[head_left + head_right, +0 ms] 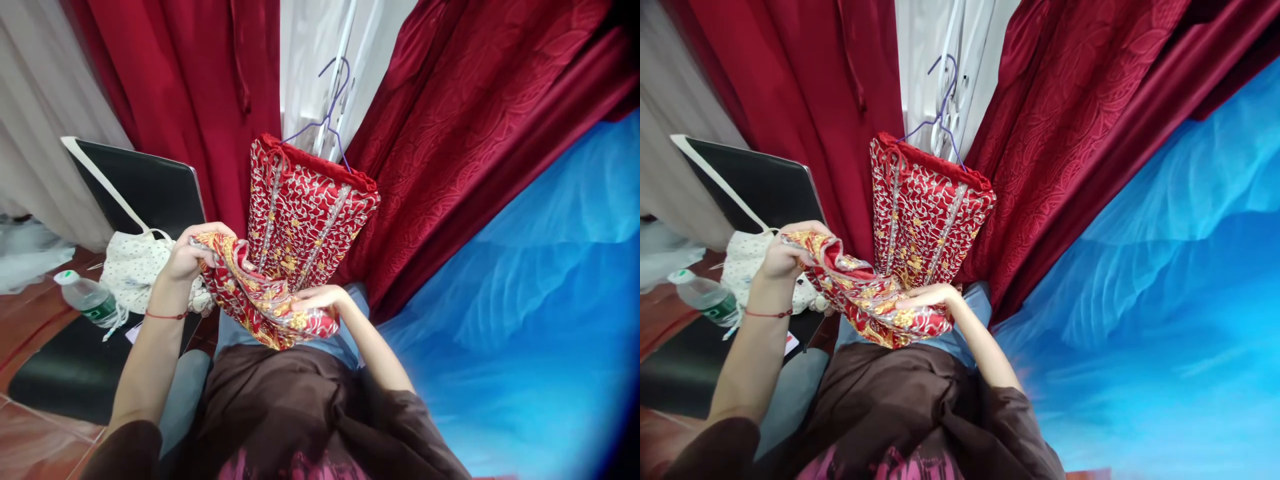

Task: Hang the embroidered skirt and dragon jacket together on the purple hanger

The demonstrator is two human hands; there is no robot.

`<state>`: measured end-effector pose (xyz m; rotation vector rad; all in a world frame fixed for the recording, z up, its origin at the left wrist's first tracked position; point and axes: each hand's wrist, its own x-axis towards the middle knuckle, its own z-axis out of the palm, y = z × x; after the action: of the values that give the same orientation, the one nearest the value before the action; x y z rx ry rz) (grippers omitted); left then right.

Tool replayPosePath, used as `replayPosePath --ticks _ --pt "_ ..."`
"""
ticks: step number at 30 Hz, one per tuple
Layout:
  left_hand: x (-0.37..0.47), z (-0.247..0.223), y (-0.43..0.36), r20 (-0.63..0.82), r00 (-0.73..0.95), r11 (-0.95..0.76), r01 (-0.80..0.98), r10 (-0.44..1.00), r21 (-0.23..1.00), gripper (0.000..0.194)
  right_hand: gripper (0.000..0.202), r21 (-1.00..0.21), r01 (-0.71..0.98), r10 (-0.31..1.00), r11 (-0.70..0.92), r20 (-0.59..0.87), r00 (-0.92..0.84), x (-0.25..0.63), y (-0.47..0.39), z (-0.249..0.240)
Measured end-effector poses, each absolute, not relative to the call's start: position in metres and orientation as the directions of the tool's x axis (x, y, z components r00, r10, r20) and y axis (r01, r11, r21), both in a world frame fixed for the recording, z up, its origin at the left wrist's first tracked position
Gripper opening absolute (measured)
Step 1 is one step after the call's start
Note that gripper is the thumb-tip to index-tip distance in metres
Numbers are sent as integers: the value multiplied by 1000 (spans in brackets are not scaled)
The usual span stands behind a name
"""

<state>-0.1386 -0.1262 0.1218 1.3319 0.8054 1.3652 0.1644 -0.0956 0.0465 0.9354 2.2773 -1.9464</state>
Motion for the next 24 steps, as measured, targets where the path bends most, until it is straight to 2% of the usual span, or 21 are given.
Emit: replayPosePath --ticks 2,4,6,8,10,12,16,18,21,24 --pt "-136 120 -124 272 94 -250 -192 958 949 41 66 -939 333 343 86 -286 -895 159 -104 49" --pt "-132 119 -122 245 85 -229 -162 966 960 44 57 -950 277 360 141 -212 -909 158 -105 50" --pt "-131 119 -122 226 91 -212 -136 970 968 45 50 -934 284 448 216 -163 -879 161 -103 52" --pt "-132 118 -121 213 89 -203 -106 973 973 45 47 -904 302 594 302 -70 -801 166 -101 56" --pt "-137 115 -117 203 80 -197 -74 976 978 47 42 -854 329 737 404 91 -670 171 -99 65" --pt "-144 110 -111 193 22 -192 -50 981 980 46 38 -799 356 811 484 257 -526 173 -97 78" --pt "-152 101 -95 210 -233 -214 6 950 977 34 35 -769 363 843 527 419 -337 173 -92 107" --pt "-148 100 -89 228 -298 -251 -40 927 967 29 34 -764 350 839 542 471 -273 169 -90 121" --pt "-130 98 -89 253 -264 -284 -86 931 955 38 35 -745 332 816 579 532 -228 160 -90 136" --pt "-112 92 -94 277 -140 -271 59 951 961 56 38 -735 313 798 602 555 -233 153 -94 145"
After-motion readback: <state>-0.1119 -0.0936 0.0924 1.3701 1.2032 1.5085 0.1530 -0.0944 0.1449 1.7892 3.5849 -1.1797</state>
